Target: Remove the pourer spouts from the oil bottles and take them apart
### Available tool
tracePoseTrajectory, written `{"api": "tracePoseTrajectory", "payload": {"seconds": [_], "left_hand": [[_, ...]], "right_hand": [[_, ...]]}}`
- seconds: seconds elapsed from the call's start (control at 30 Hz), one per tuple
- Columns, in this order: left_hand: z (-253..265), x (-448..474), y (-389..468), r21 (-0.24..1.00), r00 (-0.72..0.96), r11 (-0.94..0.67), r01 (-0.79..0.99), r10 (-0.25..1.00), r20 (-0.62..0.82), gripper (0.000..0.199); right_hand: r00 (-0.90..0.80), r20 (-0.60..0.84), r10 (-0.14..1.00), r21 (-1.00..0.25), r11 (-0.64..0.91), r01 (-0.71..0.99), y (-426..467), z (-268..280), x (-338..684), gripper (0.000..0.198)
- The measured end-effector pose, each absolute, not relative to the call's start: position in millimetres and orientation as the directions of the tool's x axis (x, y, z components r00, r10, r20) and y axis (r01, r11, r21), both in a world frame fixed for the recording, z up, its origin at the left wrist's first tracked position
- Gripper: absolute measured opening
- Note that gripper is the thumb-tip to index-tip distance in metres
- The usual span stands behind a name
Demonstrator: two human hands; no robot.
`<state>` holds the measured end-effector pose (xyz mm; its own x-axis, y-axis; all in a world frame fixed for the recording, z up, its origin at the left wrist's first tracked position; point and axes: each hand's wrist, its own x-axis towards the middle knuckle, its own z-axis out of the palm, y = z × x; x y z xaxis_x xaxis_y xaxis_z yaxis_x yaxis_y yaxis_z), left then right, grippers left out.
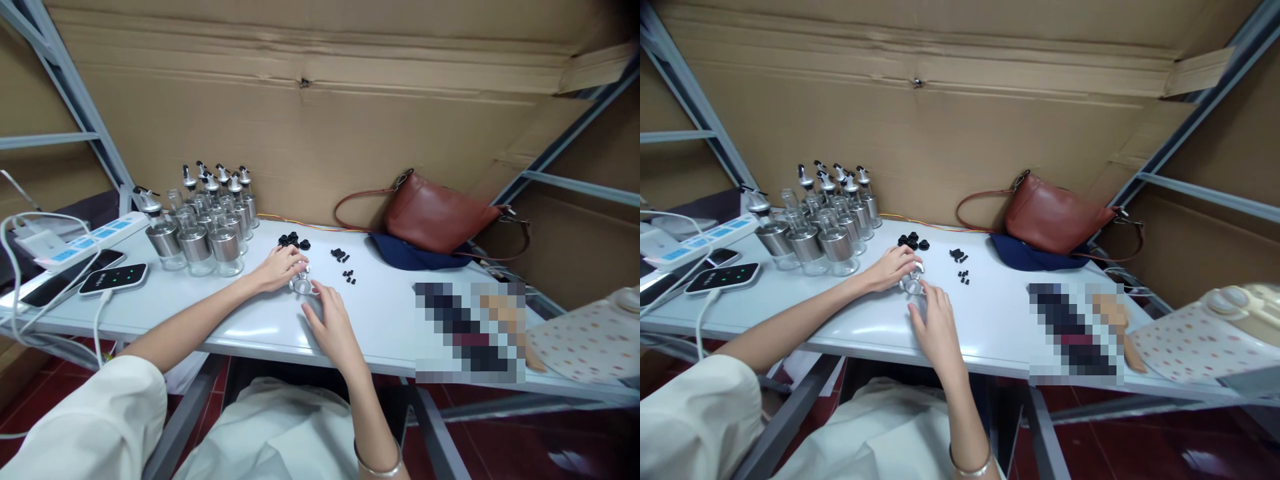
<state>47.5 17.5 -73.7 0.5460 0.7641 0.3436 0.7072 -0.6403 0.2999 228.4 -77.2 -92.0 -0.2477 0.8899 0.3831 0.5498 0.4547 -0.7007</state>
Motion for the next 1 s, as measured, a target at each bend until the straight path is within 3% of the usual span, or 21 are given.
{"api": "tracePoseTrajectory", "payload": {"seconds": [0.13,0.23,0.3,0.37,0.47,0.53,0.6,0.67,0.77,0.9,1.0], "left_hand": [[-59.5,43.4,13.1,0.203,0.553,-0.696,0.689,0.685,0.474,0.044],[-35.8,33.0,4.9,0.095,0.478,-0.732,0.674,0.531,0.700,0.036],[-18.1,19.3,-2.5,0.074,0.287,-0.680,0.730,0.402,0.870,0.028],[-3.8,-1.8,-9.8,0.131,0.024,-0.571,0.811,0.255,0.967,0.024],[5.5,-45.8,-15.3,0.341,-0.332,-0.359,0.869,0.087,0.939,0.035],[3.7,-76.9,-13.6,0.532,-0.520,-0.260,0.806,0.119,0.846,0.042],[-1.5,-101.4,-9.8,0.721,-0.671,-0.186,0.668,0.268,0.691,0.050],[-6.9,-114.3,-8.4,0.827,-0.740,-0.100,0.554,0.397,0.543,0.049],[-11.7,-111.8,-18.7,0.814,-0.714,0.007,0.580,0.484,0.505,0.037],[-12.2,-95.1,-53.1,0.709,-0.690,0.170,0.685,0.464,0.556,0.031],[-9.5,-90.9,-79.6,0.667,-0.637,0.177,0.724,0.544,0.547,0.029]], "right_hand": [[-0.205,0.393,0.896,-0.741,0.441,0.507,-77.4,-94.2,228.2,0.043],[-0.167,0.414,0.895,-0.753,0.440,0.489,-77.3,-95.9,228.6,0.042],[-0.140,0.430,0.892,-0.762,0.442,0.474,-77.3,-96.3,228.7,0.040],[-0.106,0.450,0.886,-0.770,0.446,0.456,-77.4,-95.9,228.7,0.038],[-0.056,0.486,0.872,-0.774,0.459,0.437,-77.3,-95.0,228.2,0.034],[-0.044,0.499,0.866,-0.772,0.467,0.431,-76.9,-94.6,227.6,0.032],[-0.048,0.499,0.865,-0.773,0.470,0.426,-76.3,-94.7,227.2,0.032],[-0.056,0.492,0.869,-0.777,0.467,0.422,-75.6,-95.2,226.9,0.032],[-0.066,0.483,0.873,-0.782,0.463,0.417,-75.1,-96.2,226.9,0.031],[-0.072,0.475,0.877,-0.787,0.460,0.411,-75.1,-96.7,227.1,0.030],[-0.084,0.462,0.883,-0.791,0.453,0.411,-74.9,-96.5,227.0,0.030]]}}
